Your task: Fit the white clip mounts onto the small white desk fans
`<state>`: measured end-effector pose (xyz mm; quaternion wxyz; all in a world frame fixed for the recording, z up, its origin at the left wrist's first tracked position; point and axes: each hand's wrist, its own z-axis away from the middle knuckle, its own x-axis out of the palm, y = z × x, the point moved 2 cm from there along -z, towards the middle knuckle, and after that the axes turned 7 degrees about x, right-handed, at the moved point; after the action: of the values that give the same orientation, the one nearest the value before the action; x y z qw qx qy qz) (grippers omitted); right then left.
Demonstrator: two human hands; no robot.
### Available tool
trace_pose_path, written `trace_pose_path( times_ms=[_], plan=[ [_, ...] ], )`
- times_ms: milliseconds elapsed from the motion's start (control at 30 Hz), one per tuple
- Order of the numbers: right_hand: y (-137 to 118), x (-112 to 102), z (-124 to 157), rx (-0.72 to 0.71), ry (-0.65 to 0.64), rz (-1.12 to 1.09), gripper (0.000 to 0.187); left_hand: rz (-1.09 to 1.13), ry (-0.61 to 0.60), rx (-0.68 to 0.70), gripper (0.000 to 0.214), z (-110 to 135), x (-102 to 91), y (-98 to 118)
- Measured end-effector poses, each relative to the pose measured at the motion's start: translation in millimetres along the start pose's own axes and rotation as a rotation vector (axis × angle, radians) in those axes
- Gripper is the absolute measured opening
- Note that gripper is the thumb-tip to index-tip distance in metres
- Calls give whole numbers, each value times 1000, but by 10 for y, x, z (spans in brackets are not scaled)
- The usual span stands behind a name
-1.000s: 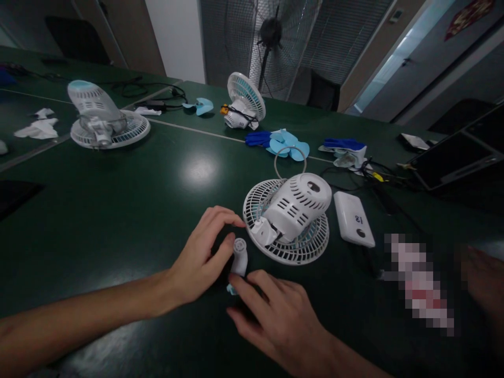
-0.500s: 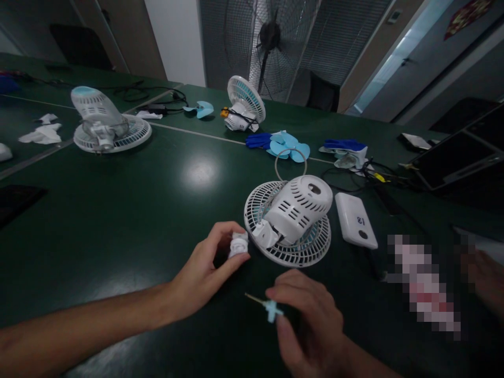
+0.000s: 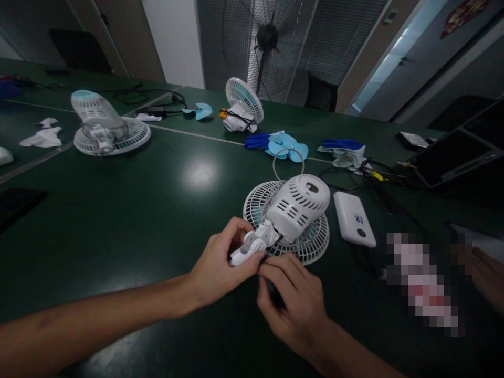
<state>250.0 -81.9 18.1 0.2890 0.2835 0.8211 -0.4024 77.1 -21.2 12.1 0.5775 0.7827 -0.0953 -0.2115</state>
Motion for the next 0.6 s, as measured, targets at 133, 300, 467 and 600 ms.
trace_pose_path(
  times_ms=[133,300,467,600],
  plan=[
    [-26,59,23,40,-77,245,13,18,-10,-21,29,-10,39,37],
    [-17,168,91,-24,-226,360,17,41,4,-72,33,-18,79,53],
    [-58,140,136,-189,-294,135,20,67,38,-72,33,-48,89,33],
    [-34,-24,88,-99,0,-139,15,50,61,-45,26,-75,78,13]
  ],
)
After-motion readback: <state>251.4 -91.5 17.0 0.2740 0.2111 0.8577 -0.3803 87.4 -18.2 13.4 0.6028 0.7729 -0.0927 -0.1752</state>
